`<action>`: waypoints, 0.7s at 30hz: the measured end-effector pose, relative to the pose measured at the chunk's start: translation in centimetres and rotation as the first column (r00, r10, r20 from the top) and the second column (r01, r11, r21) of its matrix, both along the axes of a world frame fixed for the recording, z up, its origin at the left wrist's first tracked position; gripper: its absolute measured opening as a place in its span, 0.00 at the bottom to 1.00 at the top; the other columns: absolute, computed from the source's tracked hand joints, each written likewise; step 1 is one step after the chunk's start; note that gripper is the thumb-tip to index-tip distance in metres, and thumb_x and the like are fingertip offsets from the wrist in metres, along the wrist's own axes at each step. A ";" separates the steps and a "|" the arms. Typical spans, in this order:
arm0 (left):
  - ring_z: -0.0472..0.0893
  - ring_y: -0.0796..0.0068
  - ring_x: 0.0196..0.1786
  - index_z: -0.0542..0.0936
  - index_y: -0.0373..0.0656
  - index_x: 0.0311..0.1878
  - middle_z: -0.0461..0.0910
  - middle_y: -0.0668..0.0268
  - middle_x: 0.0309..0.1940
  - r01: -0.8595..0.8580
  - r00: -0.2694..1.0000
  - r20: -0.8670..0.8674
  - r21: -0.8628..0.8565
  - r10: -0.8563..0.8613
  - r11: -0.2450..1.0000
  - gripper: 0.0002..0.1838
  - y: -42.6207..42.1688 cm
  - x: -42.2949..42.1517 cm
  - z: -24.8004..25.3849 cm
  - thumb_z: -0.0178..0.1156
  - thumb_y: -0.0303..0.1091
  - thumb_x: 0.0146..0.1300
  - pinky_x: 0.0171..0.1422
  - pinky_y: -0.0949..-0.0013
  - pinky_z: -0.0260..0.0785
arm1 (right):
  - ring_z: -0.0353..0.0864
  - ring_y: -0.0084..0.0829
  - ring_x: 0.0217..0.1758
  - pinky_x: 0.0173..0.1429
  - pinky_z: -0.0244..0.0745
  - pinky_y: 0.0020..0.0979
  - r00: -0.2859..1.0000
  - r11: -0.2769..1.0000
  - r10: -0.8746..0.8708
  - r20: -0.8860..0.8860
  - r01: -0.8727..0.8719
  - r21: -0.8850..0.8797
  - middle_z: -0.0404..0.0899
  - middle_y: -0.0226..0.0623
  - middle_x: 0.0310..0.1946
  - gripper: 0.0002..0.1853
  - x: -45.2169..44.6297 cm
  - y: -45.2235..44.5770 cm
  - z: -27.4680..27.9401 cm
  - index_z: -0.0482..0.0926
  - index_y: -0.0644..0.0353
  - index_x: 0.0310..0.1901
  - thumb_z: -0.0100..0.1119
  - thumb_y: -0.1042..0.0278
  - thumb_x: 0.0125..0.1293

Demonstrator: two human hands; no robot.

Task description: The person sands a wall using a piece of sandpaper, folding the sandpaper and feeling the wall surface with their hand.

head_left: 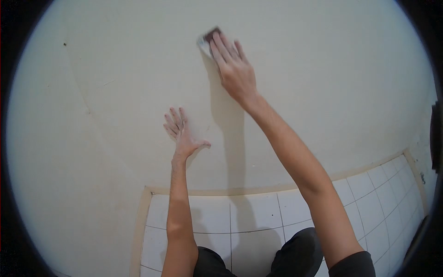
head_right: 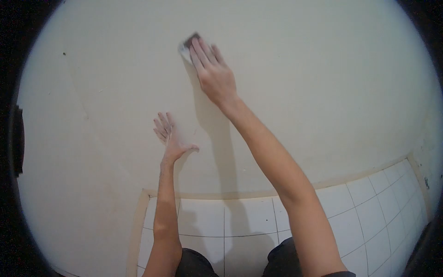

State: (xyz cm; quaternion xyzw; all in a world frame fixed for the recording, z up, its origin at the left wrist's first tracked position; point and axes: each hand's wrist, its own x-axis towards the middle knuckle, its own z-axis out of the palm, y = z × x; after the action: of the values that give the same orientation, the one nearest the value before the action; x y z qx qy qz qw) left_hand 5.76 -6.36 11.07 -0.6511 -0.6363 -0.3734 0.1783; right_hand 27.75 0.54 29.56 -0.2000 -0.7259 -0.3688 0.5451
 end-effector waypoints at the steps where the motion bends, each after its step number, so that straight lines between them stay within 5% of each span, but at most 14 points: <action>1: 0.15 0.38 0.84 0.28 0.44 0.85 0.17 0.46 0.84 0.000 1.000 -0.002 -0.001 0.000 1.000 0.98 -0.1 0.1 0.1 0.80 0.75 0.15 0.81 0.30 0.11 | 0.61 0.40 0.83 0.84 0.60 0.43 1.000 1.000 0.000 -0.028 0.001 0.023 0.66 0.48 0.77 0.31 -0.6 0.5 1.9 0.70 0.70 0.71 0.53 0.76 0.65; 5: 0.15 0.38 0.84 0.28 0.44 0.85 0.17 0.45 0.84 0.011 1.000 -0.013 0.008 -0.011 1.000 0.97 -0.1 -0.1 -0.1 0.79 0.77 0.16 0.81 0.30 0.12 | 0.62 0.39 0.83 0.84 0.61 0.41 0.996 0.996 0.090 0.008 -0.090 -0.015 0.66 0.48 0.78 0.31 -1.1 0.2 -0.7 0.69 0.70 0.72 0.52 0.77 0.65; 7: 0.15 0.37 0.84 0.29 0.44 0.85 0.18 0.45 0.84 0.000 1.000 -0.018 0.009 0.000 1.000 0.97 0.3 -0.3 -0.2 0.77 0.79 0.17 0.81 0.29 0.12 | 0.63 0.38 0.83 0.84 0.61 0.39 0.961 0.980 0.196 0.194 -0.186 -0.068 0.65 0.48 0.78 0.33 -0.2 0.6 -7.2 0.67 0.70 0.74 0.51 0.77 0.65; 10: 0.17 0.35 0.84 0.32 0.45 0.86 0.19 0.45 0.85 0.016 1.000 0.002 0.035 -0.016 0.999 0.95 0.1 -0.2 -0.4 0.82 0.72 0.17 0.81 0.27 0.16 | 0.62 0.33 0.83 0.86 0.58 0.35 0.787 0.995 0.088 0.611 -0.037 -0.095 0.63 0.43 0.80 0.34 3.9 -0.6 -18.6 0.65 0.68 0.76 0.50 0.70 0.68; 12: 0.17 0.35 0.84 0.32 0.46 0.86 0.19 0.45 0.85 0.019 1.000 0.002 0.036 -0.019 0.999 0.95 0.2 -0.4 -0.4 0.82 0.72 0.17 0.81 0.27 0.16 | 0.61 0.31 0.83 0.87 0.56 0.34 0.660 0.990 0.143 0.737 -0.089 -0.112 0.63 0.42 0.80 0.33 7.2 0.2 -25.1 0.65 0.67 0.77 0.50 0.69 0.69; 16: 0.15 0.37 0.83 0.29 0.45 0.85 0.17 0.45 0.84 0.012 1.000 -0.005 -0.002 -0.012 1.000 0.97 0.1 -0.5 -0.2 0.79 0.78 0.17 0.80 0.29 0.12 | 0.66 0.30 0.81 0.84 0.62 0.33 0.684 0.988 0.152 0.713 -0.101 -0.113 0.66 0.40 0.79 0.32 8.8 0.1 -24.0 0.66 0.66 0.76 0.50 0.71 0.70; 21: 0.15 0.37 0.83 0.28 0.45 0.85 0.17 0.44 0.84 -0.009 1.000 -0.012 -0.006 0.009 1.000 0.98 0.3 -0.3 -0.5 0.80 0.75 0.15 0.81 0.29 0.12 | 0.72 0.34 0.78 0.80 0.67 0.40 0.954 0.999 -0.046 0.297 0.041 0.025 0.68 0.41 0.77 0.33 4.8 1.6 -6.6 0.67 0.64 0.76 0.53 0.72 0.68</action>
State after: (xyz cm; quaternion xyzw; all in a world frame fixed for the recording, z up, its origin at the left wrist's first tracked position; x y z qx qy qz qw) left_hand 5.45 -6.05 10.61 -0.6512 -0.6392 -0.3667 0.1818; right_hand 32.54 2.16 22.97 -0.1529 -0.7915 -0.4135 0.4233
